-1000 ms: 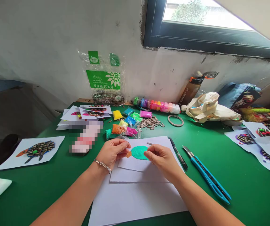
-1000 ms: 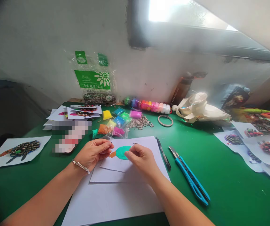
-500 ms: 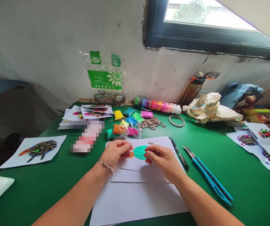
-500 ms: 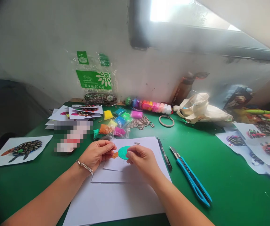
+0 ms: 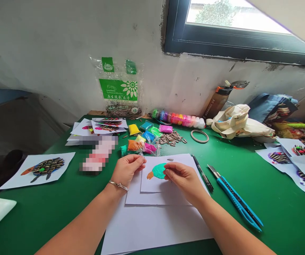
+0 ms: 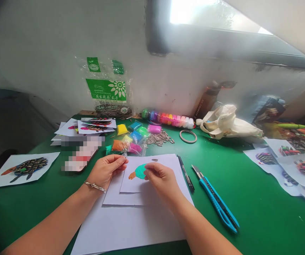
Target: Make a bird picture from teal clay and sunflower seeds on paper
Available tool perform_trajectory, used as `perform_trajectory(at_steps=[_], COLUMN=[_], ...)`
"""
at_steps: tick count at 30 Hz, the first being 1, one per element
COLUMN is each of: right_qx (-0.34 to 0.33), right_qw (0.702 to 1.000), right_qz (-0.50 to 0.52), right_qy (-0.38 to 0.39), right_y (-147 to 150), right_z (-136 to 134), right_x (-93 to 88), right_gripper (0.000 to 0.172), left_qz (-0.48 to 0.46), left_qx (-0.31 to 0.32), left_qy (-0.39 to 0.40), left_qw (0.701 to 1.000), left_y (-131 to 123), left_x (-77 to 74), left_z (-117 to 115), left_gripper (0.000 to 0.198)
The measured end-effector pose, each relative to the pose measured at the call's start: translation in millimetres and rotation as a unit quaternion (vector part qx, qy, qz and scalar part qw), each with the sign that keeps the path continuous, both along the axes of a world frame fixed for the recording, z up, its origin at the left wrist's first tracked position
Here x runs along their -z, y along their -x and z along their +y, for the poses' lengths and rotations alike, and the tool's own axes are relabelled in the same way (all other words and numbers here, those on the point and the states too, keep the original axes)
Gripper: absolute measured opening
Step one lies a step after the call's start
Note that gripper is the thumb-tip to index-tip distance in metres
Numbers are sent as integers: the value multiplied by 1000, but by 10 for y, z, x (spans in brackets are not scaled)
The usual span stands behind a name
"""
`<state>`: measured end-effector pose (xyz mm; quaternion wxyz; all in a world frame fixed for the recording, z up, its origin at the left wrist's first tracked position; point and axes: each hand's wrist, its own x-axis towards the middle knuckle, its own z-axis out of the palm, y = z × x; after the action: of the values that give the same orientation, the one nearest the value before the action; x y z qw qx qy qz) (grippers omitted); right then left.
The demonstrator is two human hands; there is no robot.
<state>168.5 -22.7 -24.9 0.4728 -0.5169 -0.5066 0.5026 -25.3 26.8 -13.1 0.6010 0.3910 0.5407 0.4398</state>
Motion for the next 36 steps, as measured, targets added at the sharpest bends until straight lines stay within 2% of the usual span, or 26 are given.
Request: perform_trajectory(at_steps=[5,12,16,20,23,30,33,36], right_qx=[-1,-29,-21,-37,-64,-93,-108,-86], right_qw=[1000,994,983,952,924,885,856,821], right_qz=[-7,-106,-176,-270,-324,-390,-424,-465], right_qy=[-13,-16,-53,-142,-192,-238,-277,-321], right_y=[-1,-24,-9,52,110,139,146,168], right_z=[-3,-22,-21,9,32,102,126,129], right_x=[-15,10,-8,-78,-64,149,219,300], right_gripper=[22,27,26,18,22,24,24,25], left_qz=[10,14,7,1,-2,-1,0,-1], left_qx=[1,12,20,34,41,41,41,43], left_qy=[-9,-15,-18,-27,-35,-41,-42,-41], left_qw=[1000,1000,1000,999,999,998,998,998], left_y=[-25,-48,-70,-89,-94,-97,-97,-95], left_x=[35,28,37,56,74,77,66,69], left_z=[4,-9,-36,-61,-63,-61,-64,-60], left_gripper=[35,32,29,26,26,21,21,21])
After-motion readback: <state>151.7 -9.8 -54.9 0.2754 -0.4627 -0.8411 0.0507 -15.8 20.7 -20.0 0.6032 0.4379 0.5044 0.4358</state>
